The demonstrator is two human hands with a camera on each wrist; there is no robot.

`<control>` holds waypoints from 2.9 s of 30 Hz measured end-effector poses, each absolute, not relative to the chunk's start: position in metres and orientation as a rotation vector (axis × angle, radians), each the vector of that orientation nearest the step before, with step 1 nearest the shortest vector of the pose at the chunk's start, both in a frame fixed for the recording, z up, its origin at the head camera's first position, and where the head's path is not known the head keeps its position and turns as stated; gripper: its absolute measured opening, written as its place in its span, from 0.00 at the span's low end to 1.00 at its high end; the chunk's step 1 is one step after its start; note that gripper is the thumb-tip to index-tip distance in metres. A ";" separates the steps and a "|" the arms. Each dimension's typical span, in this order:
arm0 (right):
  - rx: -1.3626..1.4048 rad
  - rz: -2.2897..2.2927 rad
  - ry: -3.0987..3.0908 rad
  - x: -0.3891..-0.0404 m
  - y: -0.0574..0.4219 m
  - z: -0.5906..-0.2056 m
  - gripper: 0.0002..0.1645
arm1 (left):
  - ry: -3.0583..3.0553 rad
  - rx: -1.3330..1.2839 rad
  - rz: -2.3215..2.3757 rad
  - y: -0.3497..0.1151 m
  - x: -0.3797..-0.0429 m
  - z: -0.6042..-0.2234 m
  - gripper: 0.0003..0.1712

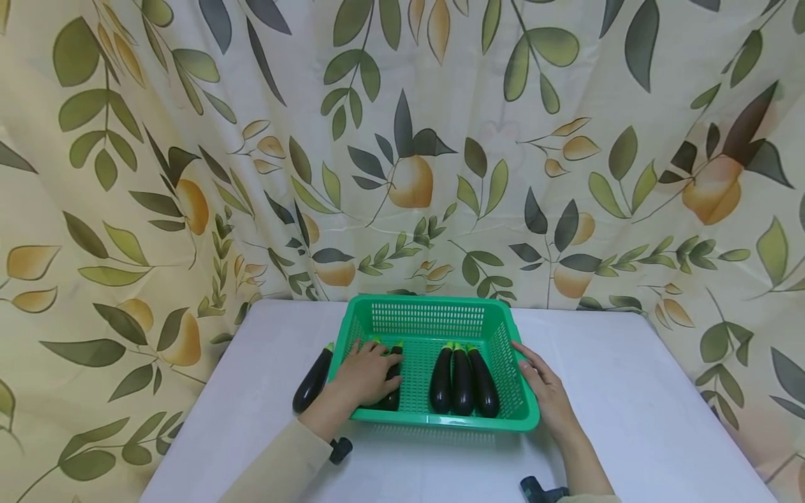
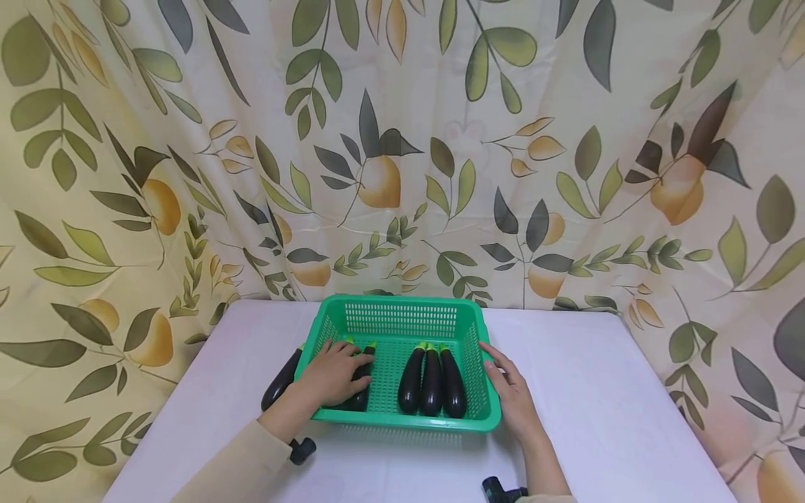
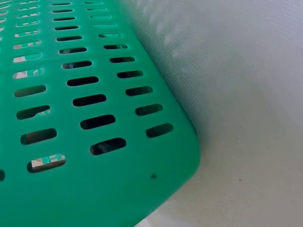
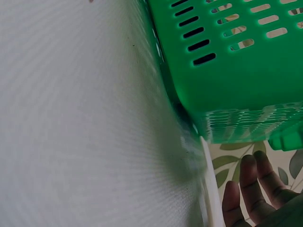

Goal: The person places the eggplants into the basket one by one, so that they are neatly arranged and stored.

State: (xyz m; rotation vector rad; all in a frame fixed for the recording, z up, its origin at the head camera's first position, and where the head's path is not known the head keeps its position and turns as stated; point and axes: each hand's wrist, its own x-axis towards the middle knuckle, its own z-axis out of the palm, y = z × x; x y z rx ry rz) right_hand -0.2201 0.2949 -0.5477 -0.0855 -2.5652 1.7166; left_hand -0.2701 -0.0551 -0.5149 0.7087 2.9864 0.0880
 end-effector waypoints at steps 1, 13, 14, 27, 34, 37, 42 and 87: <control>-0.086 1.721 -2.564 -0.220 0.295 -0.548 0.33 | 2.988 0.711 0.090 -0.055 -0.270 -0.515 0.29; -0.086 1.731 -2.568 -0.220 0.295 -0.547 0.34 | 2.998 0.726 0.128 -0.056 -0.271 -0.518 0.29; -0.085 1.731 -2.567 -0.220 0.295 -0.547 0.34 | 2.999 0.726 0.128 -0.056 -0.271 -0.518 0.29; -0.083 1.737 -2.559 -0.221 0.296 -0.548 0.34 | 3.003 0.771 0.243 -0.056 -0.272 -0.517 0.29; -0.088 1.748 -2.550 -0.222 0.295 -0.548 0.34 | 3.010 0.829 0.320 -0.056 -0.273 -0.514 0.27; -0.086 1.748 -2.552 -0.222 0.296 -0.549 0.34 | 3.012 0.842 0.346 -0.056 -0.272 -0.512 0.27; -0.082 1.751 -2.556 -0.222 0.296 -0.550 0.33 | 3.012 0.852 0.362 -0.057 -0.270 -0.506 0.27; -0.053 1.768 -2.538 -0.223 0.299 -0.552 0.33 | 2.994 0.665 0.868 -0.118 -0.264 -0.465 0.32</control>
